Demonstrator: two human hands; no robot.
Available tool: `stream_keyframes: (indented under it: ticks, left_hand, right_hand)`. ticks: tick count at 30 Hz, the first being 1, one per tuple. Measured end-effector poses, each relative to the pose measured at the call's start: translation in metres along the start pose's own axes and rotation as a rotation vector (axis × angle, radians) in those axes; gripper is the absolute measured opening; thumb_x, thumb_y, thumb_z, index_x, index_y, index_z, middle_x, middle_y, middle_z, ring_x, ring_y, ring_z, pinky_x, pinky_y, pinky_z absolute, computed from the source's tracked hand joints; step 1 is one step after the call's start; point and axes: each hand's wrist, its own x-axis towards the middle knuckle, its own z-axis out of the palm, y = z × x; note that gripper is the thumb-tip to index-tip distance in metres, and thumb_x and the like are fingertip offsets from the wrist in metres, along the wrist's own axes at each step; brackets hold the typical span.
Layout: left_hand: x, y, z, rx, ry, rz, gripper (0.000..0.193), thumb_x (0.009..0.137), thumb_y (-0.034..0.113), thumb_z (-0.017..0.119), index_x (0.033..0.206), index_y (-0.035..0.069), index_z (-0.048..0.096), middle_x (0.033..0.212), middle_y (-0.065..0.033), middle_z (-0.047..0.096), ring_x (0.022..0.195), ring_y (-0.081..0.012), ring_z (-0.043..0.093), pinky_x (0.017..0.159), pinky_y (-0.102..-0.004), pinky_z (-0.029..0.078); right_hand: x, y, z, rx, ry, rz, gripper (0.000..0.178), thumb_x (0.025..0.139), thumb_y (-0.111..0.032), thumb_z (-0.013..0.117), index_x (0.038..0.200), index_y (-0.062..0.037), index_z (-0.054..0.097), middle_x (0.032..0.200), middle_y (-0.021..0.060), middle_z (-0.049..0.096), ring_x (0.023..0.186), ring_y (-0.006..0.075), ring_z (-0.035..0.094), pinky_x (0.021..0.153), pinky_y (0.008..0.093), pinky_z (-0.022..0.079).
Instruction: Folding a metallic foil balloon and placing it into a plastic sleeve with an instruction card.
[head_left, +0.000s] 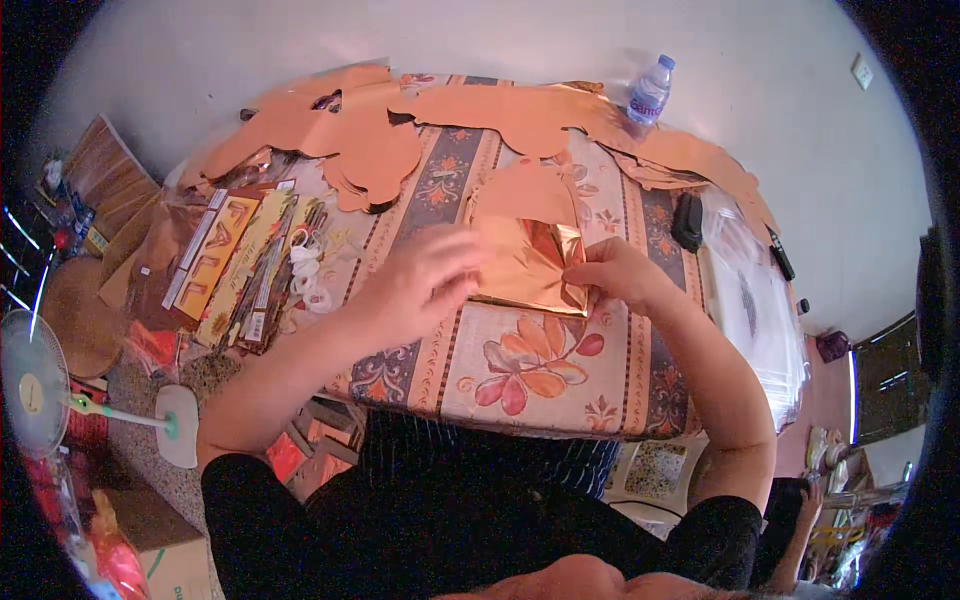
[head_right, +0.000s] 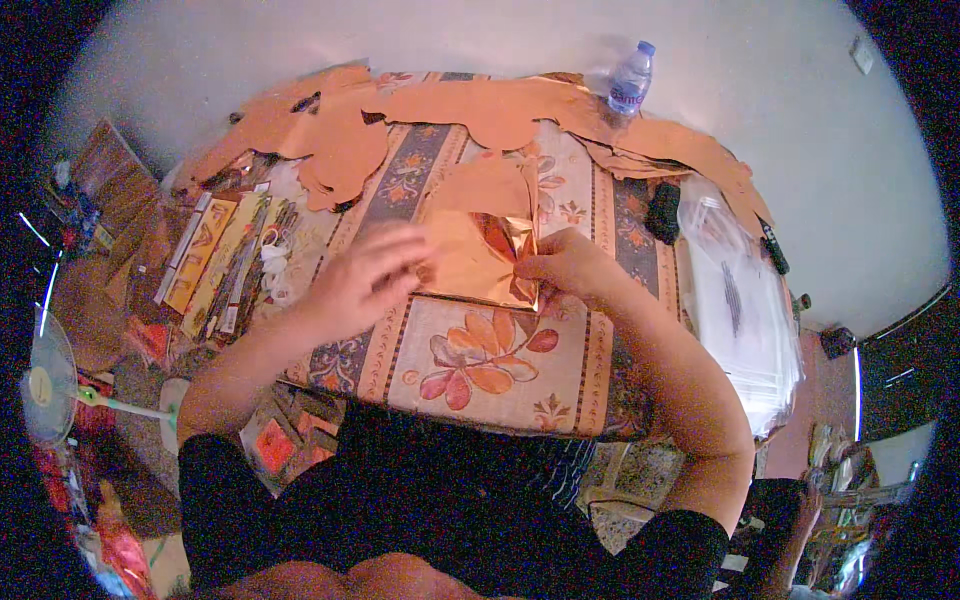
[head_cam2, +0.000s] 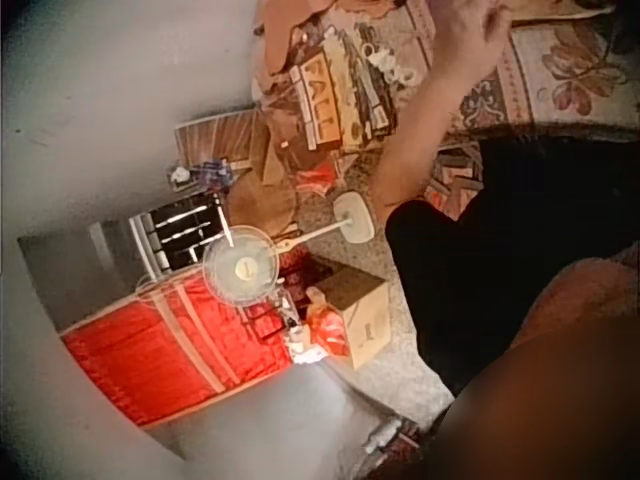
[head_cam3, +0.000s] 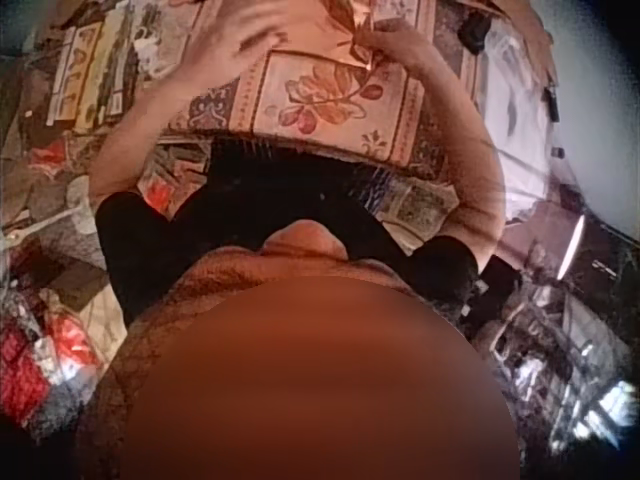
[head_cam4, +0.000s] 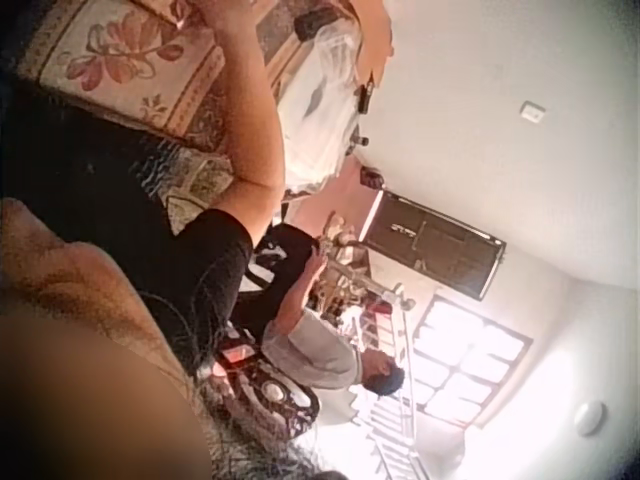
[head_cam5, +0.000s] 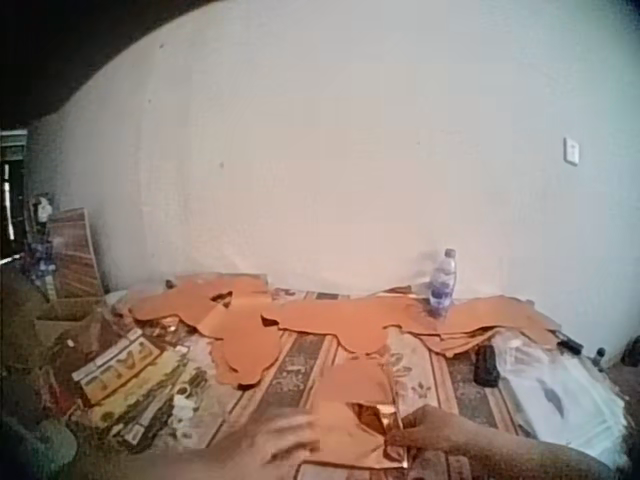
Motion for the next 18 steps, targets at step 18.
stream_keyframes:
  ticks: [18]
  left_hand:
    - [-0.021, 0.010, 0.020, -0.014, -0.120, 0.028, 0.024, 0.084, 0.010, 0.064, 0.106, 0.000, 0.065, 0.116, -0.0131, 0.062, 0.114, -0.0275, 0.055, 0.097, -0.0390, 0.045]
  right_hand:
    - [-0.021, 0.003, 0.007, -0.756, 0.563, -0.556, 0.030, 0.083, -0.021, 0.069, 0.100, 0.0008, 0.058, 0.086, 0.0106, 0.063, 0.082, 0.0229, 0.066, 0.070, 0.0324, 0.053]
